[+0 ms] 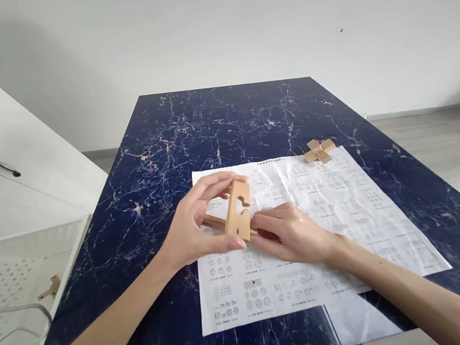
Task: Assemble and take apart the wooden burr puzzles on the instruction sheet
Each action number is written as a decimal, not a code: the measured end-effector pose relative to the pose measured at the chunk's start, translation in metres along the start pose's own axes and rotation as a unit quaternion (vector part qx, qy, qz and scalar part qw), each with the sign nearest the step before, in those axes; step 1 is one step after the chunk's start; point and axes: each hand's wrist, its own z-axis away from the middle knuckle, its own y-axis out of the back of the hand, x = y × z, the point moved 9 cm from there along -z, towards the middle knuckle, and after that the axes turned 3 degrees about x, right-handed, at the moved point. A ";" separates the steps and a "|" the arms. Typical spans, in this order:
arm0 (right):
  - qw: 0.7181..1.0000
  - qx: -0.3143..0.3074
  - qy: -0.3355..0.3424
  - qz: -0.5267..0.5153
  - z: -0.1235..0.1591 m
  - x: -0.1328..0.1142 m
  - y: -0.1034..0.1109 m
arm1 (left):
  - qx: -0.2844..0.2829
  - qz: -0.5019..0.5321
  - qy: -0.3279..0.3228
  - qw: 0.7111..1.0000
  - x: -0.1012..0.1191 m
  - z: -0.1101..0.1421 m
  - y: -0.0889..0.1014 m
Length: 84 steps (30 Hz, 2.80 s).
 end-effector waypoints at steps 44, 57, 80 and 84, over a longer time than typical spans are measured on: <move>0.953 0.041 -0.195 -0.227 -0.002 0.033 0.013 | 0.022 -0.058 0.120 0.991 -0.025 0.009 -0.006; 0.934 0.046 -0.206 -0.289 0.000 0.035 0.008 | 0.007 -0.082 0.119 0.989 -0.021 0.008 -0.014; 0.884 0.186 -0.269 -0.335 0.009 0.063 0.042 | 0.265 -0.035 0.041 0.963 -0.013 -0.001 0.080; 0.881 0.195 -0.288 -0.320 0.009 0.070 0.043 | 0.347 -0.114 0.063 0.929 -0.018 0.004 0.105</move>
